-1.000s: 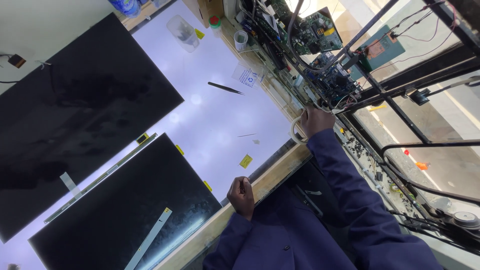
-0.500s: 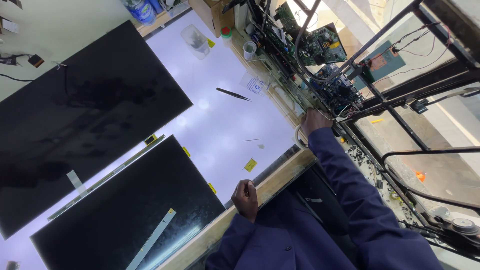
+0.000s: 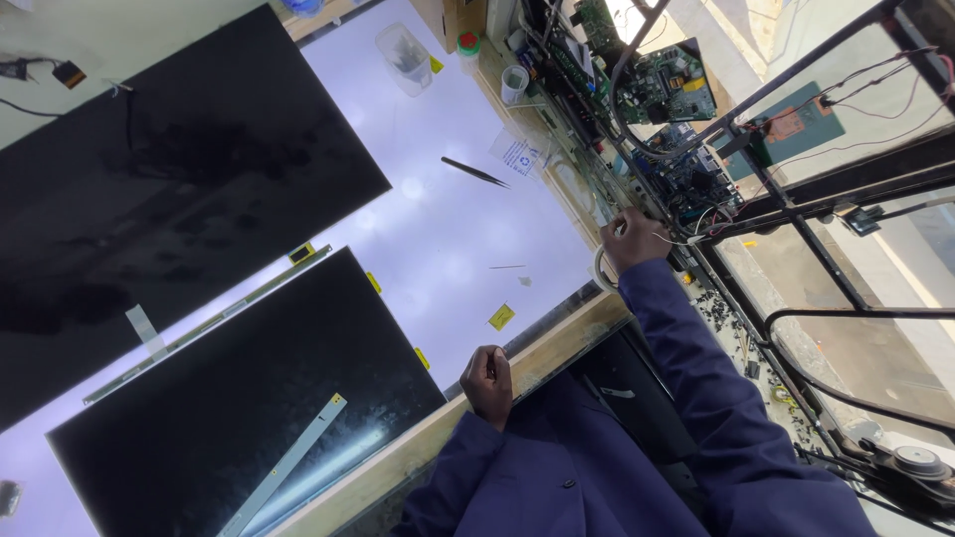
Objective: Preparing a small electronic component by applying adhesive tape and trimming it with scissors at a repair workbench.
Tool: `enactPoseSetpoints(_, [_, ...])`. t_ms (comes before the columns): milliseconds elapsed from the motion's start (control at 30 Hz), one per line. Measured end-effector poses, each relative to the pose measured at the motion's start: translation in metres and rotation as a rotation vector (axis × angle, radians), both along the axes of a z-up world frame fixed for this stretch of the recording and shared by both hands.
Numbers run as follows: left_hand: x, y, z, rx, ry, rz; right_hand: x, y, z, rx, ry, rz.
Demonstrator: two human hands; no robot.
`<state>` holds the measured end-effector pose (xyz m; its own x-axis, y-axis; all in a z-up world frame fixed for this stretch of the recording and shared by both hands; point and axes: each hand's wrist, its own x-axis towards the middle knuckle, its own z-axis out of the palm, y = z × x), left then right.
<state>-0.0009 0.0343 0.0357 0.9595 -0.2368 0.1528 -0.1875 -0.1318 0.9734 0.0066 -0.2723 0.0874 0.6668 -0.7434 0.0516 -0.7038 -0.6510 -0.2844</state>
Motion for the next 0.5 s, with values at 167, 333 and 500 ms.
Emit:
enactPoseSetpoints(167, [0.003,0.002,-0.004,-0.002,0.025,-0.023,-0.026,0.029,-0.019,1.197,-0.787,-0.169])
enactPoseSetpoints(333, [0.0,0.001,0.008,-0.049,0.048,-0.063,-0.058,0.075,0.018,1.682,-0.965,-0.095])
enactPoseSetpoints(500, [-0.009,-0.008,0.051,-0.159,0.081,-0.176,-0.07,0.107,0.037,1.64,-1.051,-0.068])
